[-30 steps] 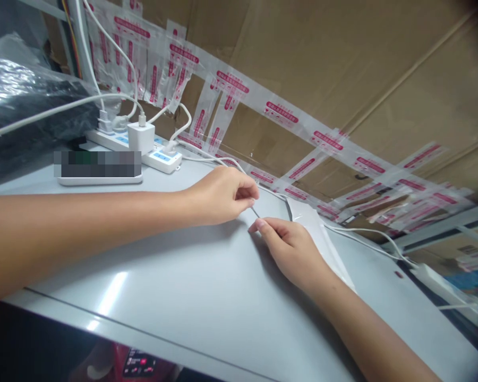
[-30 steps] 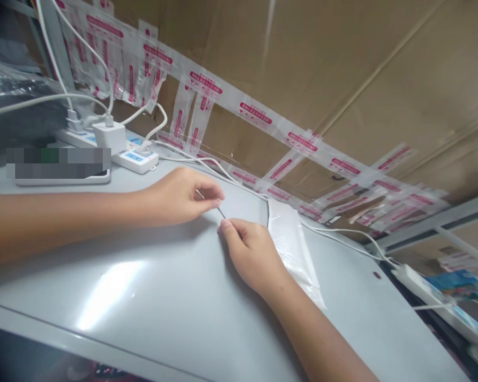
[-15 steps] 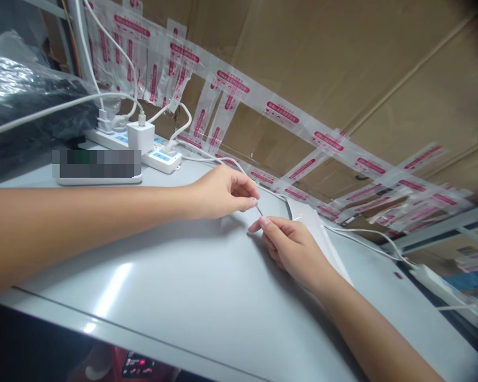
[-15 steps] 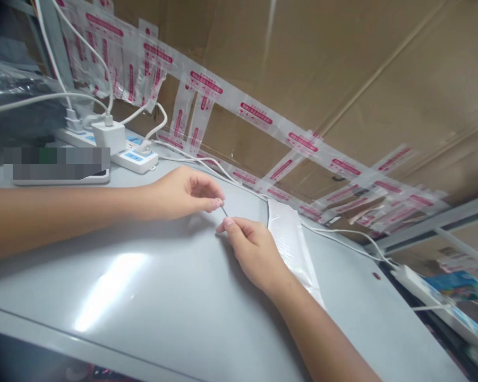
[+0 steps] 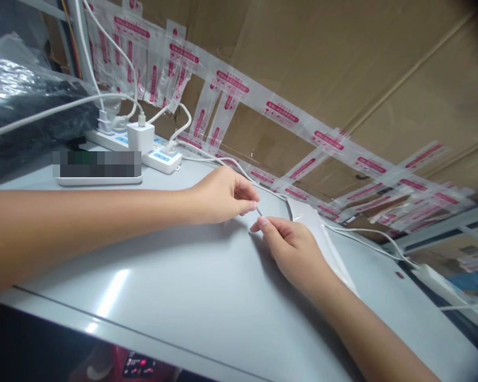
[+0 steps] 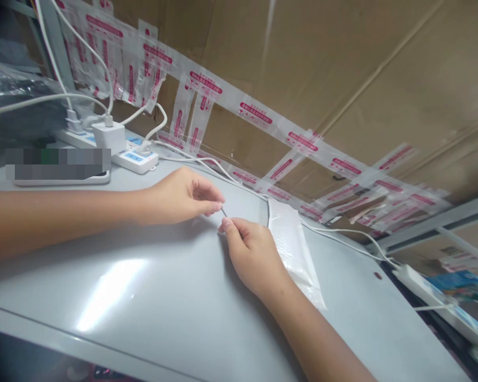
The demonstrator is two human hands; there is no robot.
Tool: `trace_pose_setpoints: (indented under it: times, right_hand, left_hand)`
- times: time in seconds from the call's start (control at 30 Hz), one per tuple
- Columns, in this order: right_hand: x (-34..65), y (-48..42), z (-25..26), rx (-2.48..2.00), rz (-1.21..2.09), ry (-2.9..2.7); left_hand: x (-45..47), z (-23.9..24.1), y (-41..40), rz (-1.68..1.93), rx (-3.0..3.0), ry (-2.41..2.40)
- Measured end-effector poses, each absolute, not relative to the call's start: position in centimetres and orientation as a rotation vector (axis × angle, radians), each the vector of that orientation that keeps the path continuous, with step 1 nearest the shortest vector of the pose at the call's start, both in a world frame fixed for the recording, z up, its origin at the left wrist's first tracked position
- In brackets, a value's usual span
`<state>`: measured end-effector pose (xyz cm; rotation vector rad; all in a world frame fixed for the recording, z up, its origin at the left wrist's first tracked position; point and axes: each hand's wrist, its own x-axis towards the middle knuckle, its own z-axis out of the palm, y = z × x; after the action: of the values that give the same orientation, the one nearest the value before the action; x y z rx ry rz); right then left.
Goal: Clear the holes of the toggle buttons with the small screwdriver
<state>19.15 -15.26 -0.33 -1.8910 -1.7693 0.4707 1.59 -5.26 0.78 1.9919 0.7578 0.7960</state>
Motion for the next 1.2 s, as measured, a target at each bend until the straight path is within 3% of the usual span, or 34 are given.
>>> trace_pose_setpoints:
  times: [0.53, 0.83, 1.2]
  right_hand:
    - [18.1, -15.7, 0.3, -2.029, 0.131, -1.942]
    - [18.8, -15.5, 0.5, -2.064, 0.218, -1.913]
    - [18.8, -15.6, 0.6, -2.050, 0.232, -1.915]
  left_hand:
    - [1.8, 0.0, -5.5, 0.910, 2.566, 0.569]
    - [1.3, 0.2, -3.7, 0.716, 2.163, 0.782]
    - [1.4, 0.5, -4.8, 0.593, 2.230, 0.743]
